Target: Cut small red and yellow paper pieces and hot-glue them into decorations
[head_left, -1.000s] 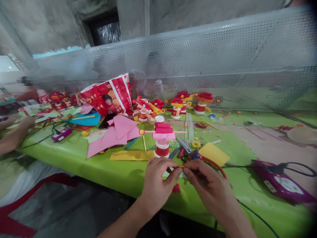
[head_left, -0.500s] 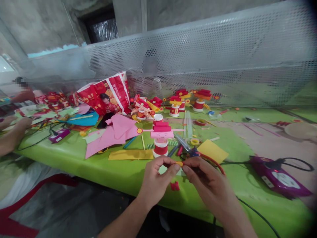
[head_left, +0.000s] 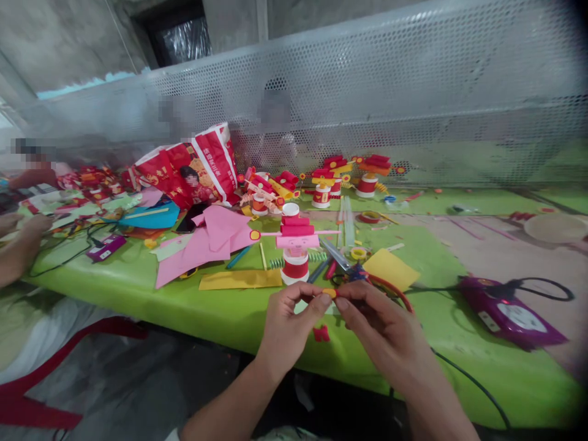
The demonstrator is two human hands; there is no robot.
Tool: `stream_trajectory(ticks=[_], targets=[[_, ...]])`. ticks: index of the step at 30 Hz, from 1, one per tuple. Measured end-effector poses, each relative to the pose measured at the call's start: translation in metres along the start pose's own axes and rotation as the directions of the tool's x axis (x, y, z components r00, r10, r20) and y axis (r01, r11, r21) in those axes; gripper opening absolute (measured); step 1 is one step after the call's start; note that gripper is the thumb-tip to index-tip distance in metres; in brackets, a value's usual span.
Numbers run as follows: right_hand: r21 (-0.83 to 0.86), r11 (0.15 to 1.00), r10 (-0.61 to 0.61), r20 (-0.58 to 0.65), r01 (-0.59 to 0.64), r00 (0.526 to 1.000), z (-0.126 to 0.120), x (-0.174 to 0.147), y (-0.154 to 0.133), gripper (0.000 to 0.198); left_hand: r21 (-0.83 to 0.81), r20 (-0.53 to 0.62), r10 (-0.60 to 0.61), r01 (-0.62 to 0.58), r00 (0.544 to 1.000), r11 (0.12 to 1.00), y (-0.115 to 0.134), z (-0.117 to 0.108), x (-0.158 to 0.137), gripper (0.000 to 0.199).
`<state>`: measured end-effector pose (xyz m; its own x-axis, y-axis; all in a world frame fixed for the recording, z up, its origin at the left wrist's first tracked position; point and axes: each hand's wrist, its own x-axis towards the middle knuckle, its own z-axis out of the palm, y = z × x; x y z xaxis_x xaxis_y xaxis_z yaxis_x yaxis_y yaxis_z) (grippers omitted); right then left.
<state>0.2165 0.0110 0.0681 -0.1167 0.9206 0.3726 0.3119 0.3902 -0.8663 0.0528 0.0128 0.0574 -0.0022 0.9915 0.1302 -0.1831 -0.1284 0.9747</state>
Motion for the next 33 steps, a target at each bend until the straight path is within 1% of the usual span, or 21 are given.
stream_trajectory(ticks=[5, 8, 12, 16, 23, 27, 30, 33], targets=[[0.023, 0.999, 0.049, 0.000, -0.049, 0.999, 0.002, 0.000, -0.009, 0.018, -0.058, -0.029, -0.044, 0.043, 0.999, 0.997, -0.003, -0.001, 0.000, 0.022], [0.068, 0.995, 0.079, -0.010, -0.078, 0.997, 0.004, 0.001, -0.011, 0.019, -0.064, -0.027, -0.040, 0.038, 0.999, 0.997, -0.004, -0.001, -0.001, 0.022], [0.119, 0.986, 0.117, 0.007, -0.117, 0.993, 0.003, 0.001, -0.008, 0.023, -0.027, -0.009, -0.013, 0.013, 1.000, 1.000, -0.005, -0.001, -0.003, 0.020], [0.120, 0.985, 0.124, 0.005, -0.124, 0.992, 0.002, 0.003, -0.005, 0.023, -0.002, 0.000, -0.001, 0.001, 1.000, 1.000, -0.004, 0.001, -0.005, 0.016], [0.108, 0.981, 0.166, -0.038, -0.161, 0.985, 0.002, 0.003, -0.007, 0.025, -0.088, 0.045, -0.113, 0.116, 0.993, 0.989, 0.002, 0.000, -0.005, 0.017], [0.120, 0.975, 0.192, -0.026, -0.188, 0.981, 0.002, 0.003, -0.006, 0.028, -0.137, 0.037, -0.104, 0.108, 0.994, 0.985, 0.007, -0.001, -0.003, 0.015], [0.130, 0.968, 0.220, -0.030, -0.214, 0.975, 0.003, 0.002, -0.005, 0.028, -0.087, 0.026, -0.074, 0.076, 0.997, 0.993, 0.007, -0.002, -0.002, 0.019], [0.150, 0.965, 0.222, -0.044, -0.213, 0.974, 0.005, 0.001, -0.006, 0.027, -0.015, 0.013, -0.054, 0.054, 0.998, 0.998, 0.005, -0.002, -0.002, 0.019]])
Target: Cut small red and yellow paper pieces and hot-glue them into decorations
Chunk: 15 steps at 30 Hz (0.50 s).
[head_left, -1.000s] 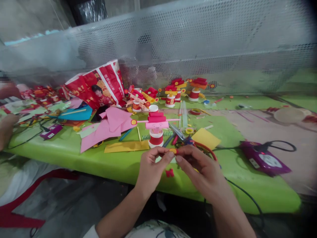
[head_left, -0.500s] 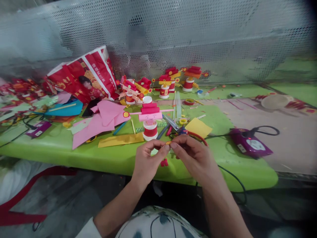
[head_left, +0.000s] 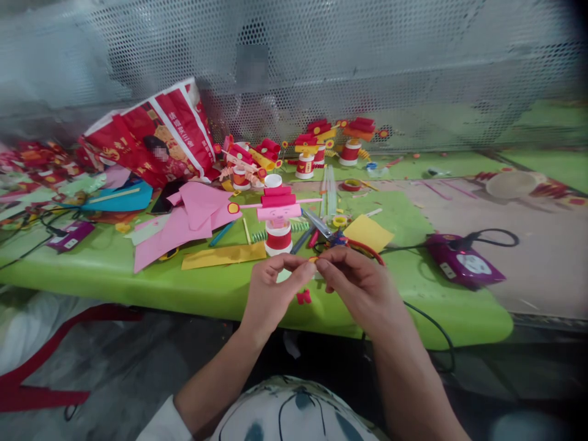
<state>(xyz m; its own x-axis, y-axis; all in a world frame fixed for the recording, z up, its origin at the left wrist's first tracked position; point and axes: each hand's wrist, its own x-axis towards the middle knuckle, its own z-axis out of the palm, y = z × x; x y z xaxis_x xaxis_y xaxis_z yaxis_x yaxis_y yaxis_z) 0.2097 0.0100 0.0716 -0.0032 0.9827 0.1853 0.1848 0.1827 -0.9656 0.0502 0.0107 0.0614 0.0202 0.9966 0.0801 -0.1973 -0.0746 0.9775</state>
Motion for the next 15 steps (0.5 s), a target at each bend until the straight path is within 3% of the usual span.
stream_trajectory(ticks=[9, 15], targets=[[0.111, 0.994, -0.011, 0.064, 0.004, 0.998, -0.0032, 0.0027, -0.0027, 0.032, -0.149, -0.054, -0.040, 0.032, 0.998, 0.988, 0.0014, 0.0023, 0.0040, 0.014], [0.112, 0.994, -0.017, 0.076, 0.009, 0.997, -0.0007, 0.0025, -0.0040, 0.038, -0.153, -0.061, -0.037, 0.027, 0.997, 0.988, 0.0037, 0.0039, 0.0031, 0.013]])
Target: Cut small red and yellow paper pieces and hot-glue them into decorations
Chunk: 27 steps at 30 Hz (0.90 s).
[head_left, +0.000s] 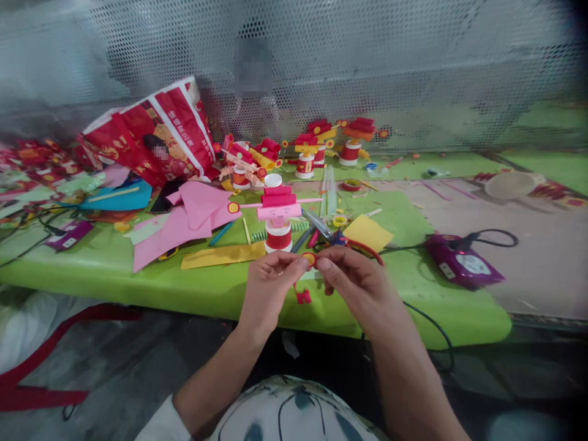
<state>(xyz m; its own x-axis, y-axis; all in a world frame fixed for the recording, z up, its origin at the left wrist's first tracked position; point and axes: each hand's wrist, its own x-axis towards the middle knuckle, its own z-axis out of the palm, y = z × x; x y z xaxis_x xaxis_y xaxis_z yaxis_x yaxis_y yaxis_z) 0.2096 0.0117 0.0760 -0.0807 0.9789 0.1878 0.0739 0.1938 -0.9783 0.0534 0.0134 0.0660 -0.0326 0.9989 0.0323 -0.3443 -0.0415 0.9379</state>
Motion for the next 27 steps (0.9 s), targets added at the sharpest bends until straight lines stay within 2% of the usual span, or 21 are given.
stream_trajectory(ticks=[8, 20, 24, 27], targets=[[0.009, 1.000, 0.010, -0.017, -0.010, 1.000, 0.000, 0.001, 0.010, 0.027, 0.066, 0.020, 0.018, -0.020, 1.000, 0.998, -0.006, -0.003, -0.001, 0.012], [-0.032, 0.998, 0.046, -0.011, -0.046, 0.999, -0.003, 0.000, 0.007, 0.028, 0.098, 0.073, 0.006, -0.013, 0.997, 0.995, -0.005, -0.006, -0.001, 0.021], [-0.054, 0.997, 0.044, -0.023, -0.046, 0.999, -0.002, 0.001, 0.003, 0.028, 0.090, 0.101, 0.057, -0.066, 0.993, 0.994, -0.001, -0.008, -0.002, 0.034], [-0.062, 0.996, 0.055, -0.020, -0.056, 0.998, -0.002, 0.001, 0.002, 0.027, 0.173, 0.095, 0.089, -0.104, 0.992, 0.979, 0.003, -0.008, -0.004, 0.028]])
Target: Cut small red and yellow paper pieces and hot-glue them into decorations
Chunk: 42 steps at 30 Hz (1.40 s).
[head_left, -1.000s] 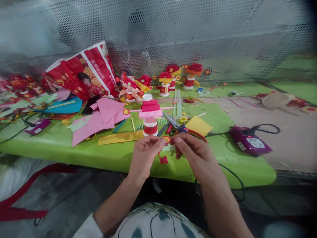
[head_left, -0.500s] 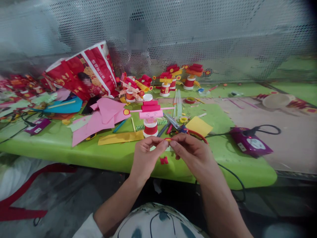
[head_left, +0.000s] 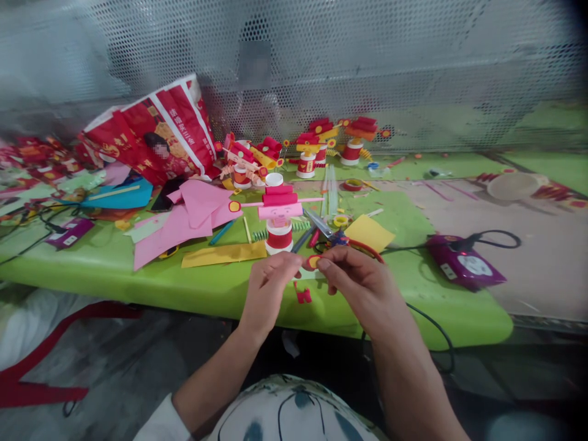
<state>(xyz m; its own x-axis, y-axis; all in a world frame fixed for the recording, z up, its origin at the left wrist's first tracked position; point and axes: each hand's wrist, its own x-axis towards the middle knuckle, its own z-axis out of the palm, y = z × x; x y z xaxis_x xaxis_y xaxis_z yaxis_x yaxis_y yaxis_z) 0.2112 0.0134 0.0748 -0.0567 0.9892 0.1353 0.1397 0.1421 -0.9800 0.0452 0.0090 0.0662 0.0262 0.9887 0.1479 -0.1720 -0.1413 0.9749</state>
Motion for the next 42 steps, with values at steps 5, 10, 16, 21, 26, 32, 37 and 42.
stream_trajectory(ticks=[5, 10, 16, 21, 26, 32, 37, 42], targets=[[-0.010, 1.000, -0.008, 0.025, 0.008, 1.000, 0.000, -0.002, 0.001, 0.026, 0.139, -0.030, 0.008, -0.003, 1.000, 0.990, 0.002, 0.001, -0.001, 0.012], [0.028, 0.998, -0.049, 0.024, 0.048, 0.999, -0.001, 0.000, 0.003, 0.028, -0.042, -0.037, -0.054, 0.052, 0.998, 0.998, -0.005, 0.002, 0.002, 0.013], [0.054, 0.995, -0.080, 0.016, 0.079, 0.997, -0.001, 0.000, 0.004, 0.028, -0.139, -0.052, -0.093, 0.085, 0.994, 0.987, -0.005, 0.003, 0.005, 0.011], [0.041, 0.996, -0.086, 0.017, 0.085, 0.996, -0.002, -0.003, 0.004, 0.031, -0.126, -0.063, -0.088, 0.079, 0.994, 0.989, -0.003, 0.004, 0.005, 0.011], [0.020, 0.997, -0.075, 0.008, 0.075, 0.997, -0.001, -0.003, 0.004, 0.034, -0.101, -0.046, -0.089, 0.084, 0.995, 0.991, -0.004, 0.003, 0.004, 0.016], [0.040, 0.998, -0.044, -0.017, 0.044, 0.999, 0.000, -0.004, 0.002, 0.030, -0.056, -0.034, -0.075, 0.073, 0.997, 0.996, -0.007, 0.002, 0.003, 0.018], [0.043, 0.999, -0.021, 0.008, 0.021, 1.000, 0.001, -0.004, 0.005, 0.032, -0.038, -0.037, -0.054, 0.052, 0.998, 0.998, -0.009, 0.002, 0.003, 0.018], [0.025, 0.999, -0.023, 0.005, 0.023, 1.000, 0.003, -0.003, 0.006, 0.031, 0.017, -0.052, -0.035, 0.036, 0.998, 0.999, -0.009, 0.003, 0.001, 0.018]])
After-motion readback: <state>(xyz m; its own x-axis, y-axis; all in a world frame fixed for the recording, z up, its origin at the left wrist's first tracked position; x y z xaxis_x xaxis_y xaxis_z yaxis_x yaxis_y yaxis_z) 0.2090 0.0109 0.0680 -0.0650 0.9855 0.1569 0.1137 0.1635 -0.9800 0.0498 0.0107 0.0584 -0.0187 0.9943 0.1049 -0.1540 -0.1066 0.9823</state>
